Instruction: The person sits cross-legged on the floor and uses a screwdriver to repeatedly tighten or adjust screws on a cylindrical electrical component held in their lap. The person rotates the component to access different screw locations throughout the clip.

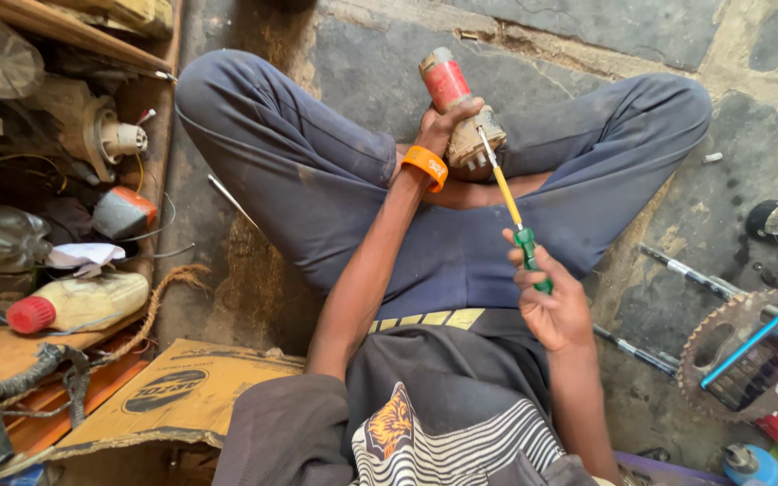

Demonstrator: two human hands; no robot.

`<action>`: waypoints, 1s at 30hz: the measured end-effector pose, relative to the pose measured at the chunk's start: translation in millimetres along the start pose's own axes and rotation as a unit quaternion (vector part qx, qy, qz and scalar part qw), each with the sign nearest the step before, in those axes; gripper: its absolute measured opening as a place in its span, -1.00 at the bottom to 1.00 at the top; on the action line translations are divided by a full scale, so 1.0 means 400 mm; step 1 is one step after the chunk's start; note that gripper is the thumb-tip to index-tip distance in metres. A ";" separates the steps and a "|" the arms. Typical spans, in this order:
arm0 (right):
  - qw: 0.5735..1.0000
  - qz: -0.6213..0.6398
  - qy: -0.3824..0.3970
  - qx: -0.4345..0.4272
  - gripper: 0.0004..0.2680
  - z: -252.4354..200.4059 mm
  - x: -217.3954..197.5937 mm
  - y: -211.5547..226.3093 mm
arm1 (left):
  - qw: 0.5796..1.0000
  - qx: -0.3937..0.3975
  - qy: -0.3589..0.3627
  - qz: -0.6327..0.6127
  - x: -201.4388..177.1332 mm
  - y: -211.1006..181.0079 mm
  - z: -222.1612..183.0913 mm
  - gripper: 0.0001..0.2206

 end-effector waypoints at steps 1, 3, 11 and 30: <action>0.961 -0.263 -0.042 -0.070 -0.61 0.003 -0.017 0.015 | 1.000 0.001 -0.022 0.009 -0.003 0.002 0.004 -0.54; 0.670 -0.709 -0.119 -0.185 -0.58 0.001 0.004 0.041 | 0.999 0.011 -0.045 0.019 -0.006 0.002 0.009 -0.55; 0.931 -0.274 -0.184 -0.153 -0.53 0.012 0.058 0.033 | 0.999 -0.004 -0.043 -0.005 -0.008 0.002 -0.016 -0.53; 0.938 -0.253 -0.154 -0.179 -0.58 0.013 0.051 0.055 | 0.996 -0.001 -0.085 0.001 -0.029 0.010 -0.013 -0.48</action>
Point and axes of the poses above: each hand's wrist, its own z-axis towards the middle knuckle, its own x-axis out of the palm, y = z × x, the point moved 6 cm from there along z, towards the middle knuckle, and after that the axes turned 11 degrees about -x, right-handed, at the moved point
